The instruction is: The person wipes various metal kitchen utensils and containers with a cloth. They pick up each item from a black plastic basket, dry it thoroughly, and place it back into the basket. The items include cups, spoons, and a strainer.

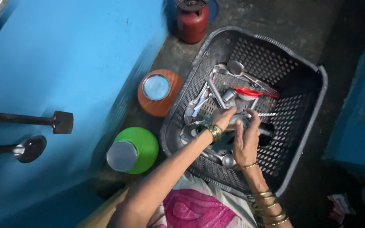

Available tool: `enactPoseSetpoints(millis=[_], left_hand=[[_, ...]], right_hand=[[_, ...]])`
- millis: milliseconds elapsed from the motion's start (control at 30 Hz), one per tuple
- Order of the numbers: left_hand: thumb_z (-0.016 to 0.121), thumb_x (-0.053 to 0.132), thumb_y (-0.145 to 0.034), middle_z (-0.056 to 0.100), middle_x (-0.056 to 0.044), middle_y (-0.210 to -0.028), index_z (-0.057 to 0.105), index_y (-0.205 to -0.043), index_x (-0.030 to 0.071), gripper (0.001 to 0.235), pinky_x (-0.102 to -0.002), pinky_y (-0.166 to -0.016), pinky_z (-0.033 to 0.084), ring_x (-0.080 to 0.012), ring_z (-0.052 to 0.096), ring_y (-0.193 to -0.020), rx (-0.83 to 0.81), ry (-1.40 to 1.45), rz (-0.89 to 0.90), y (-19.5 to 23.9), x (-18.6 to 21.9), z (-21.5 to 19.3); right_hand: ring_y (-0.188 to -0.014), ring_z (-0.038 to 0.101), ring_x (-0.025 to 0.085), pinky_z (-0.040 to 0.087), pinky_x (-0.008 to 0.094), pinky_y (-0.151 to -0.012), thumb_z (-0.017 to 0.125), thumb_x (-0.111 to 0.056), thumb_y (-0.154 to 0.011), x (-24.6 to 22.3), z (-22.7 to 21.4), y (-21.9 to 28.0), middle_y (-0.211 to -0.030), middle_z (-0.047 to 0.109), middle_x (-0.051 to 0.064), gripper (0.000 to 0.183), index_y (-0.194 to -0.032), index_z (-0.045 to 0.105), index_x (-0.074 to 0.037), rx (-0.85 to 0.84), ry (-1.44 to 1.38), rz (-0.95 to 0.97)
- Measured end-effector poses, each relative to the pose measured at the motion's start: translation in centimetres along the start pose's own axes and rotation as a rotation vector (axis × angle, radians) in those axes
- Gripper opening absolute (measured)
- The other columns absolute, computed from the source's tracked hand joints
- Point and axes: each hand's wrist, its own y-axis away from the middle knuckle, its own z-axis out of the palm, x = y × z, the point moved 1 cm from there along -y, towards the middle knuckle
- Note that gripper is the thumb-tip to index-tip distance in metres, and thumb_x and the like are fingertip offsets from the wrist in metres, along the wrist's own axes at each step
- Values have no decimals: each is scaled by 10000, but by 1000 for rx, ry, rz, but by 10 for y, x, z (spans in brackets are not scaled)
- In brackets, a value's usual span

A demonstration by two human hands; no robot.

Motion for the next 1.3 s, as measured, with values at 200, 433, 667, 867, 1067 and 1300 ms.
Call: enactPoseSetpoints(millis=[200, 433, 667, 867, 1067, 1300], left_hand=[[676, 496, -976, 724, -128, -926, 750, -1006, -31, 534, -394, -690, 542, -205, 645, -820, -222, 283, -30, -18, -67, -2], [426, 739, -911, 697, -226, -1207, 708, -1197, 44, 803, -412, -1002, 460, -348, 641, -1169, 7, -151, -224, -48, -177, -5], [331, 671, -966, 698, -206, -1211, 697, -1218, 65, 751, -448, -989, 449, -384, 618, -1172, 21, -298, -312, -59, -211, -45], [509, 354, -956, 713, -181, -1102, 688, -1141, 82, 375, -464, -946, 510, -379, 667, -1049, 189, -278, 252, -84, -165, -32], [570, 185, -825, 648, -231, -1289, 605, -1316, 58, 509, -465, -1076, 401, -412, 588, -1207, 302, -587, 453, -140, -181, -24], [558, 184, -866, 556, -224, -1448, 499, -1463, 80, 609, -415, -1142, 395, -367, 515, -1351, 20, -568, 144, -156, -178, -56]], right_hand=[[-933, 594, 367, 429, 494, -867, 607, -233, -1020, 20, 19, 4, -1042, 645, 206, 327, -1224, 523, 8, 92, 405, -57], [-784, 654, 223, 523, 358, -706, 688, -328, -936, 29, 8, 10, -871, 714, 104, 333, -1154, 707, -77, -249, 186, 342], [-752, 669, 125, 551, 308, -705, 744, -298, -900, 77, 31, 11, -812, 769, 79, 336, -1122, 756, -47, -502, -24, 487], [-813, 743, 309, 563, 379, -715, 766, -248, -870, 128, 65, -32, -930, 750, 203, 238, -1053, 763, -95, -311, 213, 190], [-802, 674, 436, 546, 502, -695, 746, -221, -866, 196, 131, -65, -934, 679, 238, 159, -1010, 749, -154, -264, 375, 15], [-779, 676, 442, 541, 524, -667, 737, -271, -876, 240, 169, -65, -1024, 647, 203, 164, -1016, 745, -186, -288, 462, 36]])
